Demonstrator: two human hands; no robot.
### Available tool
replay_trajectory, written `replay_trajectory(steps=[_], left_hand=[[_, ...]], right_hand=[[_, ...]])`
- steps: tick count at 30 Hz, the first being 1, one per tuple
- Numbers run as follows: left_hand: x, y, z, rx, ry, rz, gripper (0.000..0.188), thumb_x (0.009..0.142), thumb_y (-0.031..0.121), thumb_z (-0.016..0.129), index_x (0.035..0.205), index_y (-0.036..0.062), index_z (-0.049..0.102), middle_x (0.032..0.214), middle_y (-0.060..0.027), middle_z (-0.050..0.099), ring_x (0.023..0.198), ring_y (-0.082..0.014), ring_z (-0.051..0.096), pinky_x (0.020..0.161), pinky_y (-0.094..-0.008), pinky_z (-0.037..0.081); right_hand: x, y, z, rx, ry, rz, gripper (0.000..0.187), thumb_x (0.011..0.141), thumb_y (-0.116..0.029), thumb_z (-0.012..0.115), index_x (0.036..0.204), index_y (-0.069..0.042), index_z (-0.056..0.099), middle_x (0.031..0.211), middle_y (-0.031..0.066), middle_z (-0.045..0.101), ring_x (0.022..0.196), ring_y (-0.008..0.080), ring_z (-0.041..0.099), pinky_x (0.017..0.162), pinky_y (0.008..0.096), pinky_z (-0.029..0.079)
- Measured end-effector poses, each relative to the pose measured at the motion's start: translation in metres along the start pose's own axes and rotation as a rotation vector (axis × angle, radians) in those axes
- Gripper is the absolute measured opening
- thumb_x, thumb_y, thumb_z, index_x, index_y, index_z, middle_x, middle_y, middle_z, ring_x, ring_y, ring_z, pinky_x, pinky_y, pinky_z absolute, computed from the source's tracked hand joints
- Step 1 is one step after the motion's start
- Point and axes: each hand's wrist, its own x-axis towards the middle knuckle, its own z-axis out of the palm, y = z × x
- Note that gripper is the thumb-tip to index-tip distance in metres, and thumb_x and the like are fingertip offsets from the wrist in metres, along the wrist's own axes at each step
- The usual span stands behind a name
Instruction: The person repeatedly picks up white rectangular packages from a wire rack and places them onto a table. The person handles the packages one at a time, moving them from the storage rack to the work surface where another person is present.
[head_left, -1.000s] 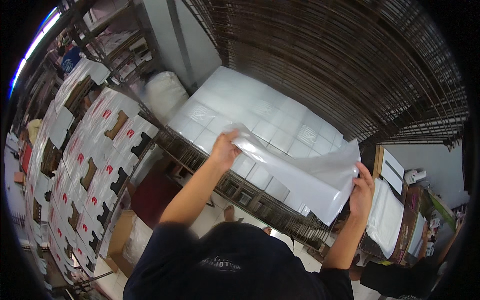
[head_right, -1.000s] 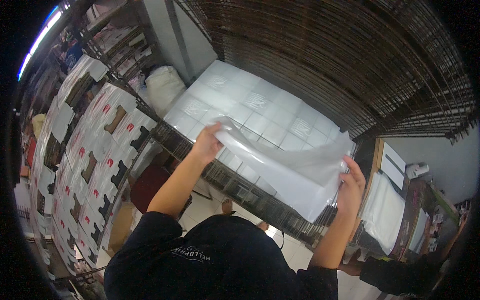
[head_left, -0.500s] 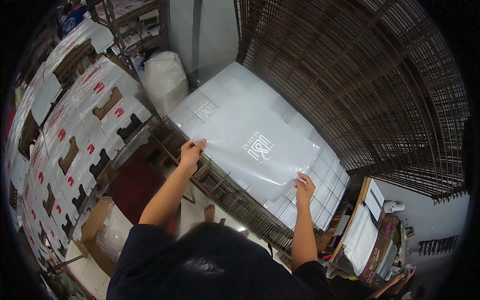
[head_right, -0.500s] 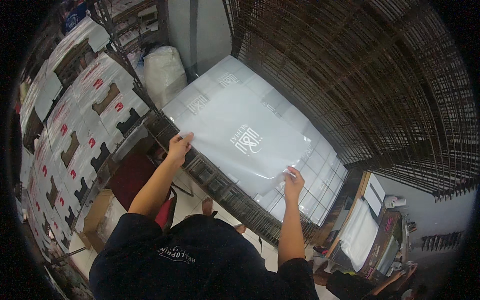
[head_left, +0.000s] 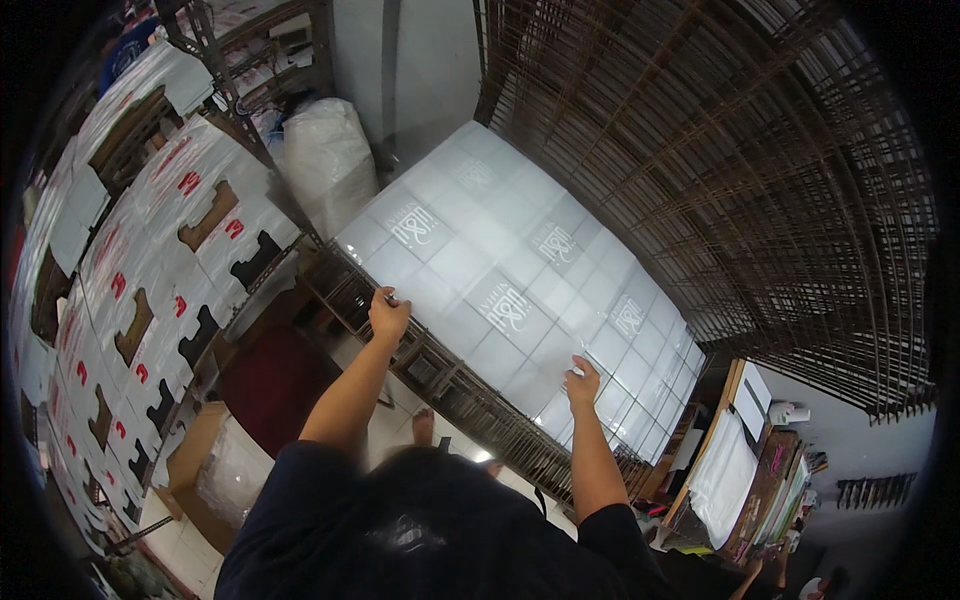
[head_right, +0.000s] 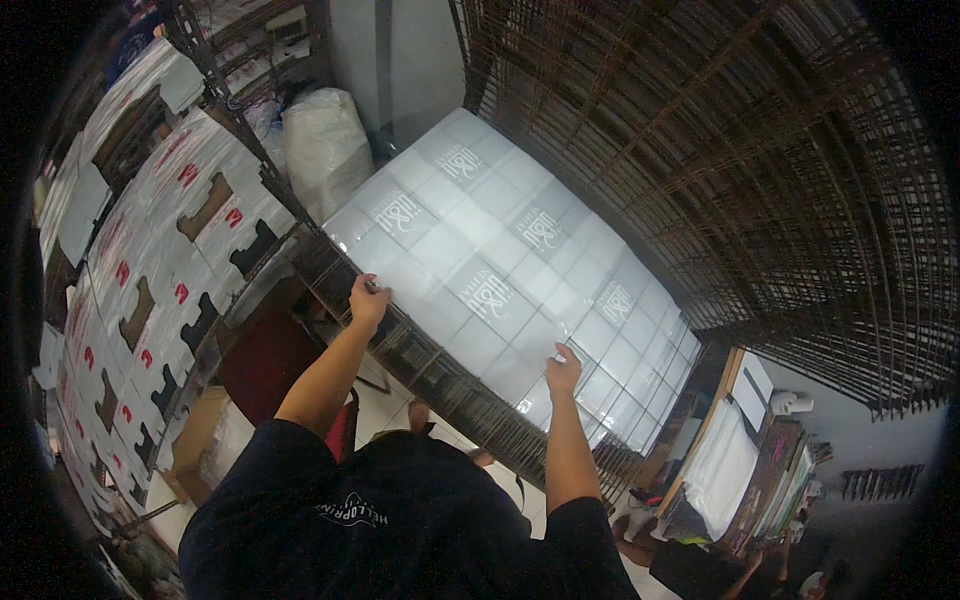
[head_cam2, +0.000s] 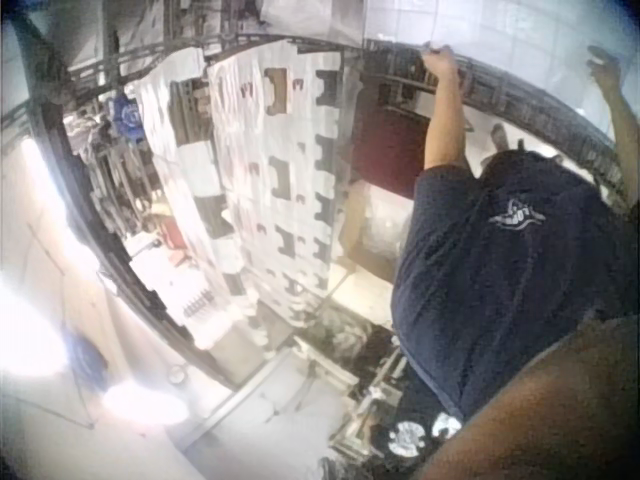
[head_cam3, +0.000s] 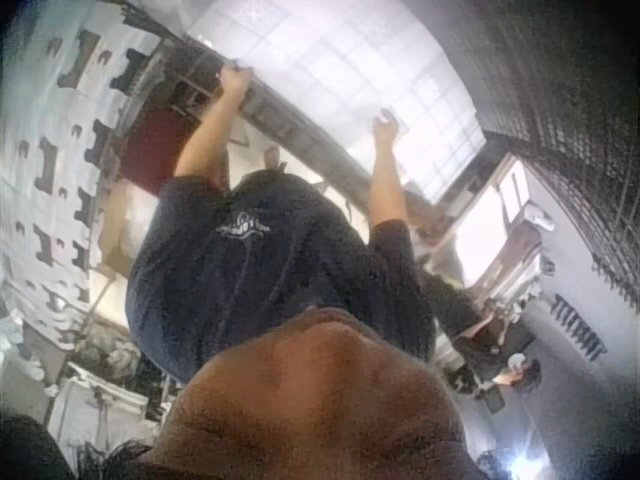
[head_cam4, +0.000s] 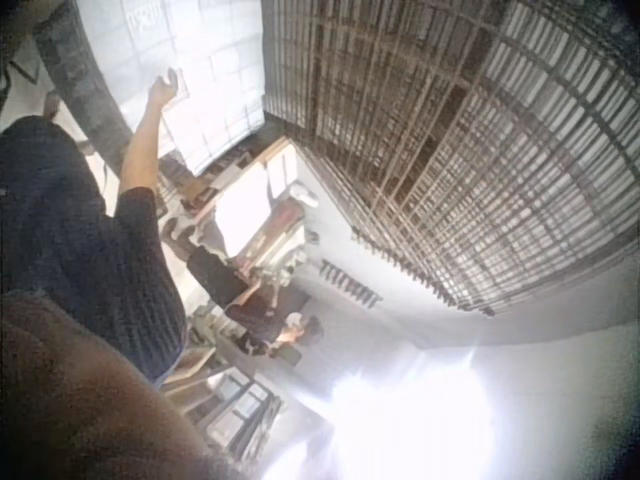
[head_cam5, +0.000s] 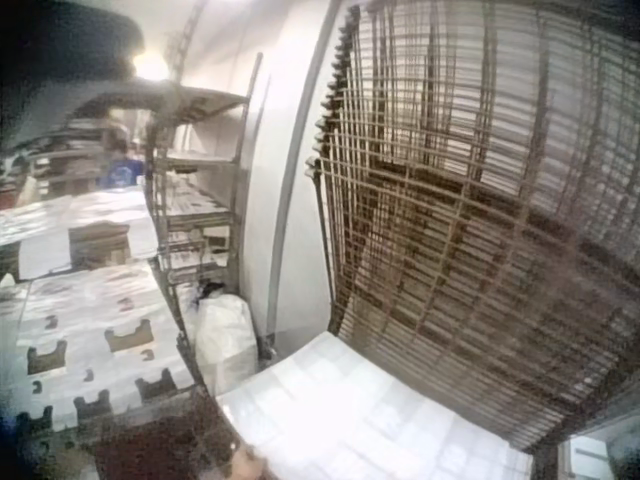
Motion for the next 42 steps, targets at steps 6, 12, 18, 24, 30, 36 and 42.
replay_trajectory(steps=[6, 12, 18, 24, 30, 36, 42], left_hand=[[0.004, 0.004, -0.002, 0.030, -0.009, 0.053, 0.040, 0.067, 0.008, 0.068, 0.103, 0.0034, 0.052, 0.069, -0.0059, 0.059, 0.064, -0.0169, 0.059, 0.063, -0.0307, 0.048], [0.009, -0.002, -0.008, 0.055, -0.011, 0.096, 0.038, 0.069, 0.009, 0.068, 0.104, 0.0044, 0.052, 0.071, -0.0066, 0.060, 0.065, -0.0180, 0.060, 0.063, -0.0315, 0.048], [0.010, 0.001, -0.004, 0.087, -0.014, 0.103, 0.039, 0.069, 0.010, 0.068, 0.105, 0.0047, 0.052, 0.073, -0.0074, 0.061, 0.066, -0.0195, 0.060, 0.064, -0.0324, 0.048], [0.017, -0.012, -0.001, 0.072, 0.003, 0.118, 0.039, 0.068, 0.010, 0.069, 0.103, 0.0056, 0.053, 0.073, -0.0071, 0.061, 0.066, -0.0201, 0.061, 0.064, -0.0332, 0.047], [0.023, -0.022, 0.000, 0.088, 0.016, 0.167, 0.038, 0.068, 0.008, 0.068, 0.103, 0.0033, 0.053, 0.070, -0.0068, 0.059, 0.063, -0.0182, 0.058, 0.062, -0.0318, 0.047], [0.020, -0.015, -0.001, 0.057, -0.045, 0.209, 0.038, 0.073, 0.003, 0.065, 0.107, -0.0003, 0.049, 0.075, -0.0084, 0.057, 0.060, -0.0141, 0.057, 0.051, -0.0264, 0.048], [0.004, -0.002, -0.018, 0.111, 0.097, 0.319, 0.036, 0.073, 0.019, 0.069, 0.102, 0.0030, 0.054, 0.068, -0.0075, 0.058, 0.059, -0.0175, 0.055, 0.058, -0.0335, 0.046]], right_hand=[[0.019, 0.047, 0.009, -0.071, 0.023, -0.116, 0.038, 0.069, 0.003, 0.056, 0.106, -0.003, 0.059, 0.102, 0.0138, 0.059, 0.066, 0.0168, 0.061, 0.049, 0.0250, 0.049], [0.005, 0.013, 0.014, -0.045, 0.015, -0.009, 0.036, 0.067, -0.001, 0.059, 0.103, -0.003, 0.062, 0.097, 0.0156, 0.062, 0.072, 0.0204, 0.063, 0.062, 0.0301, 0.050], [0.005, 0.017, 0.012, -0.054, 0.026, -0.013, 0.037, 0.069, 0.002, 0.055, 0.104, -0.004, 0.061, 0.100, 0.0132, 0.059, 0.066, 0.0166, 0.061, 0.049, 0.0253, 0.050], [0.007, 0.023, 0.015, -0.079, 0.057, -0.064, 0.035, 0.067, -0.002, 0.058, 0.102, -0.005, 0.062, 0.098, 0.0147, 0.064, 0.081, 0.0227, 0.063, 0.070, 0.0304, 0.051], [0.003, 0.025, 0.016, -0.166, 0.088, -0.172, 0.037, 0.066, 0.001, 0.057, 0.103, -0.006, 0.062, 0.095, 0.0128, 0.063, 0.074, 0.0182, 0.062, 0.061, 0.0287, 0.051], [-0.006, 0.014, 0.013, -0.146, 0.076, -0.121, 0.035, 0.067, -0.003, 0.058, 0.102, -0.007, 0.062, 0.096, 0.0122, 0.063, 0.074, 0.0196, 0.063, 0.066, 0.0296, 0.050], [-0.019, 0.000, 0.005, -0.194, 0.189, -0.226, 0.029, 0.070, -0.004, 0.061, 0.099, -0.003, 0.060, 0.093, 0.0138, 0.063, 0.073, 0.0202, 0.063, 0.065, 0.0301, 0.050]])
